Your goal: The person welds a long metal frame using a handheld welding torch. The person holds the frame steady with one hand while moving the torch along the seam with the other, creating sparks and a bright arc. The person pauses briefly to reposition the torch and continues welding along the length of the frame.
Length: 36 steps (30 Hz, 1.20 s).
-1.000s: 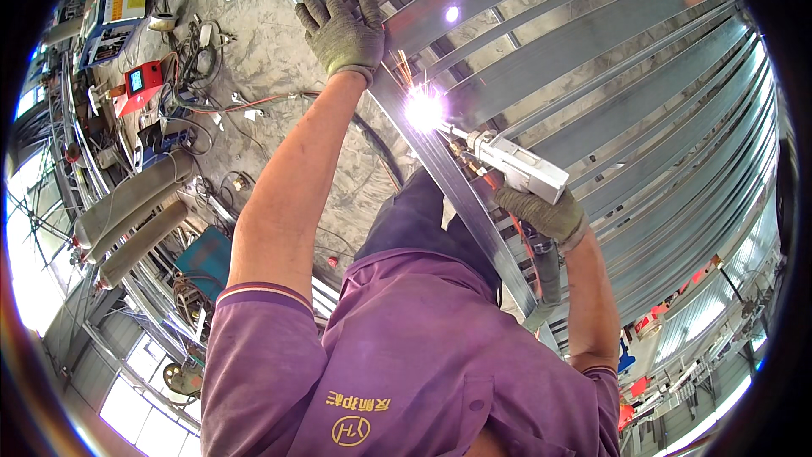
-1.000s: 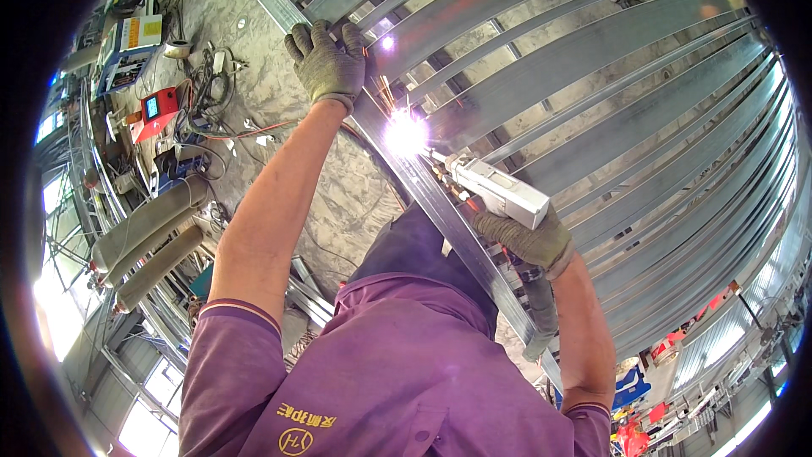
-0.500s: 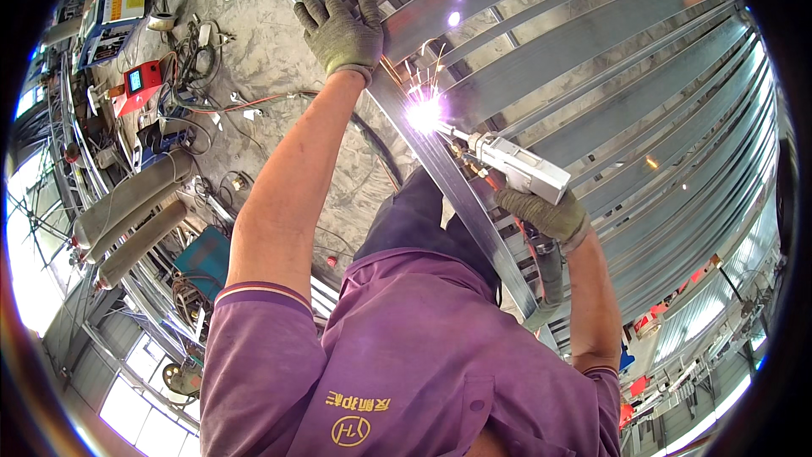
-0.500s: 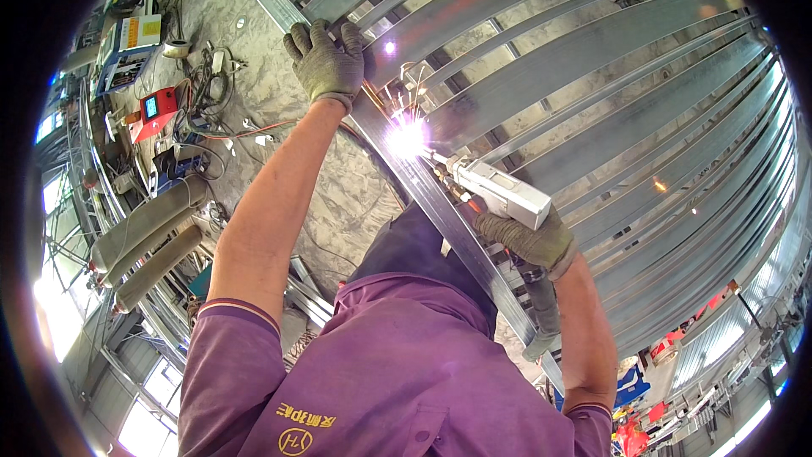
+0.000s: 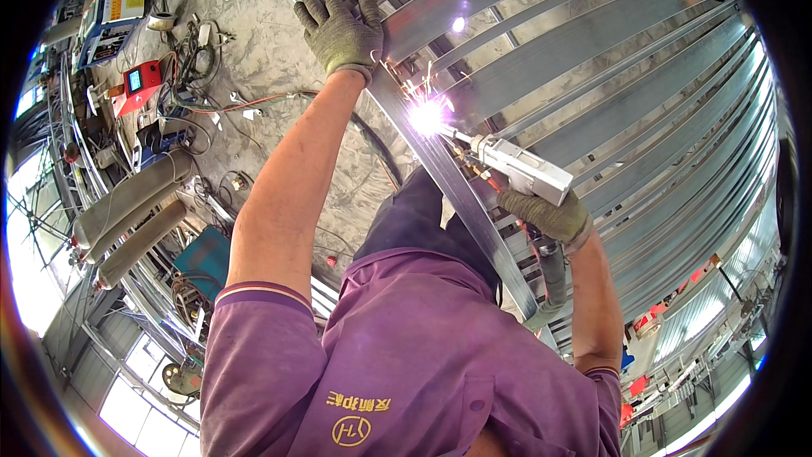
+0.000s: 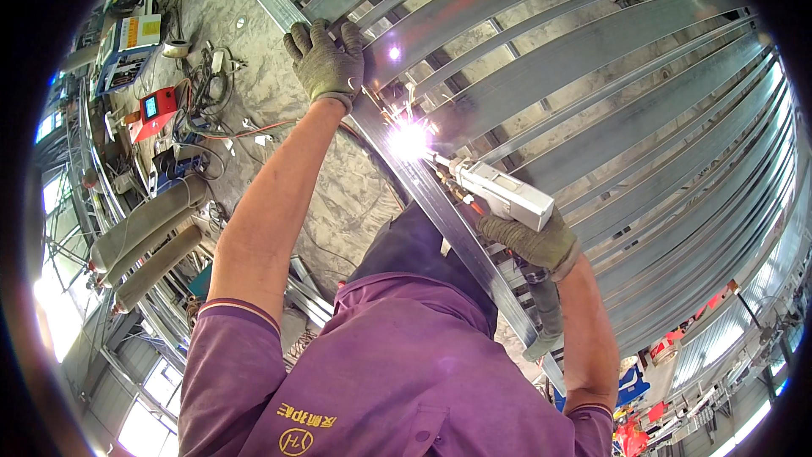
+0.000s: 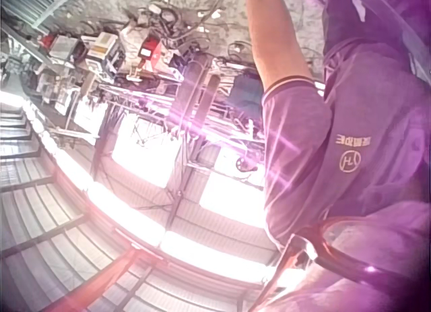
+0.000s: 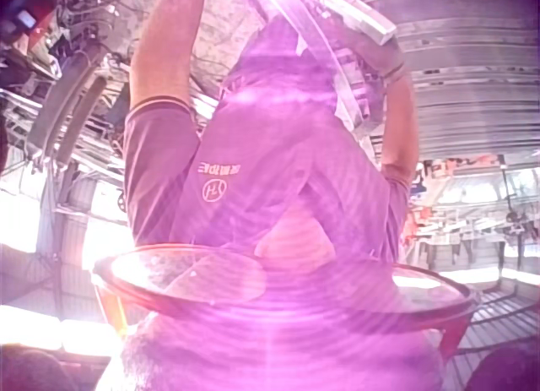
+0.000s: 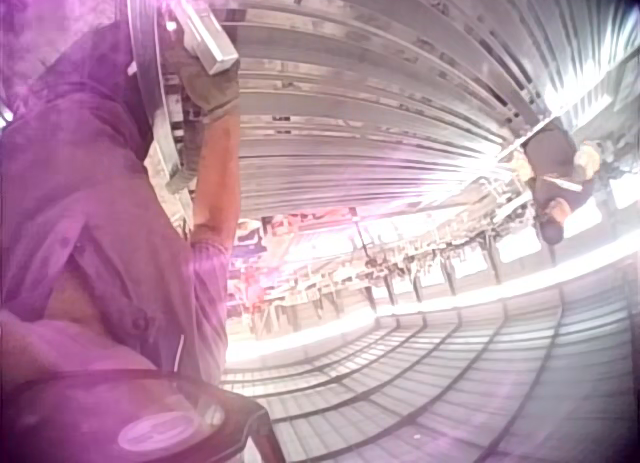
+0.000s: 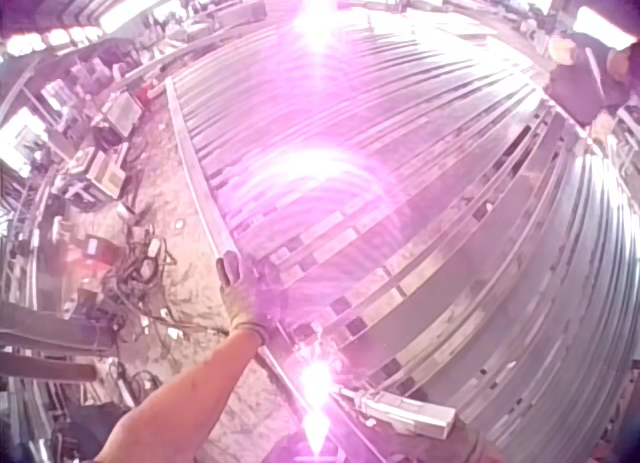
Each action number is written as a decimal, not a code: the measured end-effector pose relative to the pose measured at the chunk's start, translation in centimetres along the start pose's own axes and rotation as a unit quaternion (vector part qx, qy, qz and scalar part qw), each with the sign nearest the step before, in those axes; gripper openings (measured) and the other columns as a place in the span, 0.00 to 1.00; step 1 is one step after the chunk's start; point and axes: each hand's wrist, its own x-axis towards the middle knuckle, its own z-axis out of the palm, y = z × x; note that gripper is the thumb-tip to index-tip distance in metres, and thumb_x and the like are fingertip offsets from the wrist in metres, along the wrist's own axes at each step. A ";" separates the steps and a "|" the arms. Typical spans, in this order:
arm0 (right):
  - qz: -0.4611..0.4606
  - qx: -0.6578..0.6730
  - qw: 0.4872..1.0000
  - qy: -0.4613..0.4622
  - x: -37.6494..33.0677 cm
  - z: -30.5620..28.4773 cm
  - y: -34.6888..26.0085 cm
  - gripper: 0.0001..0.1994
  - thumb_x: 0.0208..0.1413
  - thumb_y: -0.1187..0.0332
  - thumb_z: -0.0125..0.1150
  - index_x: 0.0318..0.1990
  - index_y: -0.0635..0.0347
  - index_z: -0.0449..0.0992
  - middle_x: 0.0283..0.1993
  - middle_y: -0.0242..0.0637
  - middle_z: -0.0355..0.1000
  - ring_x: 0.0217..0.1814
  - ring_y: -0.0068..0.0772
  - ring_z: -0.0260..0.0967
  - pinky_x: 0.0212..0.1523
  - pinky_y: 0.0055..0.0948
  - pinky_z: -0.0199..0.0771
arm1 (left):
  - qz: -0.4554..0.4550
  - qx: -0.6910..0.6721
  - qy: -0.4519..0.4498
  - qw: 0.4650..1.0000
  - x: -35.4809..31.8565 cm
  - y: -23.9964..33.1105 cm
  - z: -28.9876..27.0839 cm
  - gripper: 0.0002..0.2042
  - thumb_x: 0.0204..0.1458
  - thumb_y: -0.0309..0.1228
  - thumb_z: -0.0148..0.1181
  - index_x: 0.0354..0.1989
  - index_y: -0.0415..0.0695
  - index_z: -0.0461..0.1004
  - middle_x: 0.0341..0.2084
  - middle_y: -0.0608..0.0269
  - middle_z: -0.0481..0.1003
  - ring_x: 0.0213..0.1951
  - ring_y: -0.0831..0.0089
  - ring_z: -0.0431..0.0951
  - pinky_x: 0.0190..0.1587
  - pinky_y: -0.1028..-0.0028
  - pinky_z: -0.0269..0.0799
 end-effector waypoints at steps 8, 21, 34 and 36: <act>-0.001 -0.015 1.000 -0.003 -0.1 -0.4 0.2 0.31 0.55 0.71 0.86 0.67 0.60 0.81 0.47 0.29 0.85 0.42 0.17 0.77 0.40 0.26 0.81 | -0.001 0.003 0.004 1.000 0.0 -0.1 0.1 0.31 0.69 0.57 0.56 0.68 0.43 0.71 0.75 0.31 0.63 0.78 0.25 0.55 0.75 0.34 0.58; -0.020 -0.008 1.000 -0.009 0.2 -1.0 1.7 0.32 0.55 0.68 0.87 0.67 0.63 0.80 0.52 0.36 0.86 0.49 0.23 0.81 0.49 0.29 0.85 | -0.009 -0.008 -0.005 1.000 0.1 -0.1 0.1 0.33 0.68 0.57 0.56 0.69 0.42 0.71 0.76 0.30 0.62 0.79 0.25 0.54 0.77 0.35 0.55; -0.012 -0.019 1.000 0.004 -0.8 -0.7 0.6 0.33 0.56 0.69 0.87 0.68 0.61 0.80 0.53 0.35 0.86 0.49 0.22 0.81 0.49 0.27 0.85 | 0.001 0.035 0.009 0.999 0.1 -0.3 0.4 0.32 0.69 0.57 0.57 0.69 0.43 0.71 0.74 0.37 0.63 0.78 0.29 0.56 0.74 0.37 0.62; 0.006 -0.015 1.000 0.012 -0.9 -0.6 0.6 0.33 0.56 0.68 0.87 0.69 0.61 0.80 0.53 0.34 0.86 0.49 0.21 0.80 0.48 0.26 0.85 | 0.004 0.039 0.011 0.999 0.1 -0.5 0.5 0.32 0.69 0.57 0.57 0.69 0.43 0.71 0.74 0.37 0.64 0.78 0.29 0.56 0.74 0.37 0.62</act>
